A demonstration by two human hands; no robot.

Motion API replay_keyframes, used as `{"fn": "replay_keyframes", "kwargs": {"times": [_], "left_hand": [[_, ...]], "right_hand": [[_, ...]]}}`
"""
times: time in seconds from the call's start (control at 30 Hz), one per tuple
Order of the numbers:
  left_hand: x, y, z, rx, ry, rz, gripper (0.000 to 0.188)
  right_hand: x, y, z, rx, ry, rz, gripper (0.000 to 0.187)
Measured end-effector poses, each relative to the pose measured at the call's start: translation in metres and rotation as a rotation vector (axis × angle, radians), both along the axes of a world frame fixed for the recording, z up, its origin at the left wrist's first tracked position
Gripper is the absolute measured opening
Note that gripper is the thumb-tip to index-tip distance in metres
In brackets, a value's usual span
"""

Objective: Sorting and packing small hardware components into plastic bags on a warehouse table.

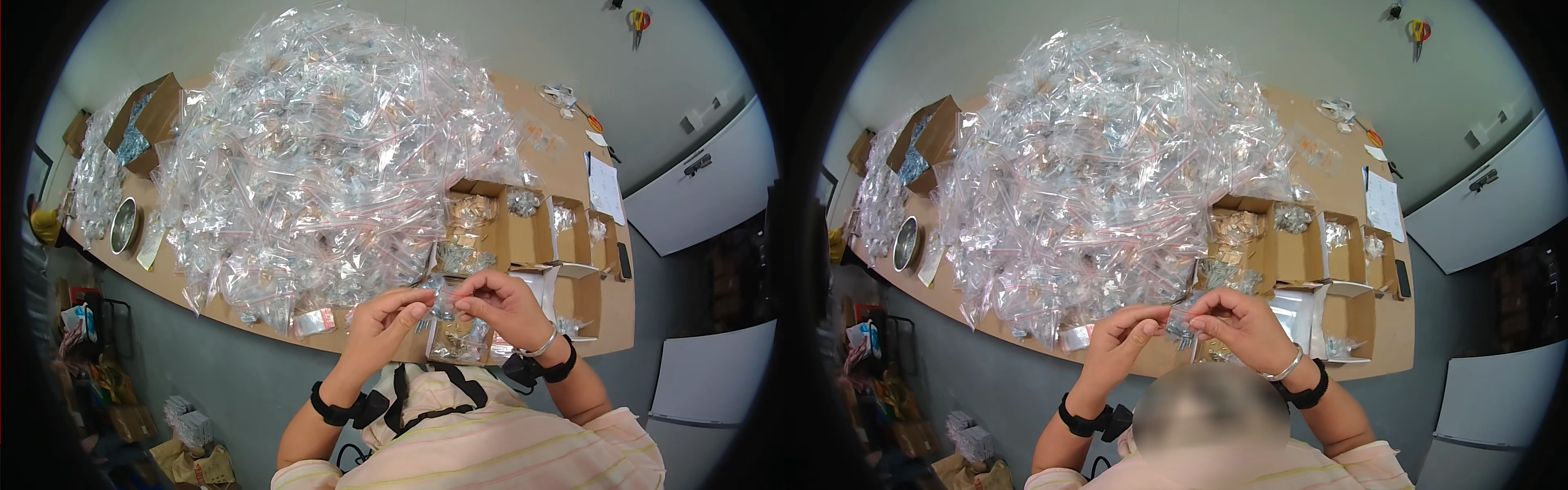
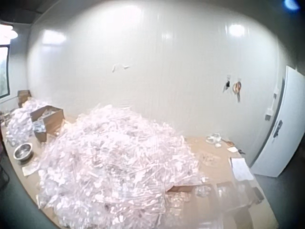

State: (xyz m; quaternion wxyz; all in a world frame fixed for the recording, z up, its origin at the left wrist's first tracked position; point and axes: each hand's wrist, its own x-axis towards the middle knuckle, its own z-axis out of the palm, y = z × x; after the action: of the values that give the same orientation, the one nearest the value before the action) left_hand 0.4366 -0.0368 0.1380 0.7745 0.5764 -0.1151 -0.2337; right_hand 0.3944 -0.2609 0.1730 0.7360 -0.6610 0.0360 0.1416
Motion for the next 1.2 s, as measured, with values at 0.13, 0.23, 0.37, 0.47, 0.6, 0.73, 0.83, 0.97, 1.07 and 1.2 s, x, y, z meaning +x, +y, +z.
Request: {"fn": "replay_keyframes", "kwargs": {"times": [0.13, 0.23, 0.37, 0.47, 0.6, 0.73, 0.83, 0.97, 1.07, 1.2], "left_hand": [[0.001, 0.006, 0.018, 0.199, -0.299, 0.02, 0.024], [0.0, 0.006, 0.03, 0.383, -0.517, 0.036, 0.022], [-0.003, 0.0, 0.027, 0.369, -0.435, 0.106, 0.014], [-0.004, -0.006, 0.023, 0.371, -0.489, 0.094, 0.007], [-0.009, -0.013, 0.016, 0.345, -0.526, 0.094, 0.005], [-0.01, -0.028, 0.027, 0.424, -0.651, 0.068, 0.006], [-0.009, -0.04, 0.027, 0.443, -0.669, 0.012, 0.007], [-0.009, -0.053, 0.019, 0.428, -0.614, -0.055, 0.012], [-0.005, -0.052, 0.008, 0.315, -0.43, -0.14, 0.016], [-0.004, -0.049, -0.026, 0.387, -0.374, -0.284, 0.025]], "right_hand": [[-0.001, 0.014, 0.015, -0.212, -0.201, -0.033, 0.024], [0.002, 0.017, 0.024, -0.367, -0.21, -0.018, 0.026], [0.002, 0.009, 0.017, -0.524, -0.369, 0.014, 0.02], [-0.002, 0.007, 0.008, -0.57, -0.443, 0.004, 0.014], [-0.003, 0.012, -0.005, -0.52, -0.551, -0.004, 0.014], [-0.012, 0.006, -0.012, -0.489, -0.542, -0.011, 0.015], [-0.019, 0.001, -0.017, -0.436, -0.597, -0.072, 0.021], [-0.029, -0.011, -0.022, -0.511, -0.621, -0.15, 0.022], [-0.036, -0.025, -0.025, -0.512, -0.618, -0.183, 0.02], [-0.049, -0.05, -0.038, -0.537, -0.377, -0.064, 0.015]]}}
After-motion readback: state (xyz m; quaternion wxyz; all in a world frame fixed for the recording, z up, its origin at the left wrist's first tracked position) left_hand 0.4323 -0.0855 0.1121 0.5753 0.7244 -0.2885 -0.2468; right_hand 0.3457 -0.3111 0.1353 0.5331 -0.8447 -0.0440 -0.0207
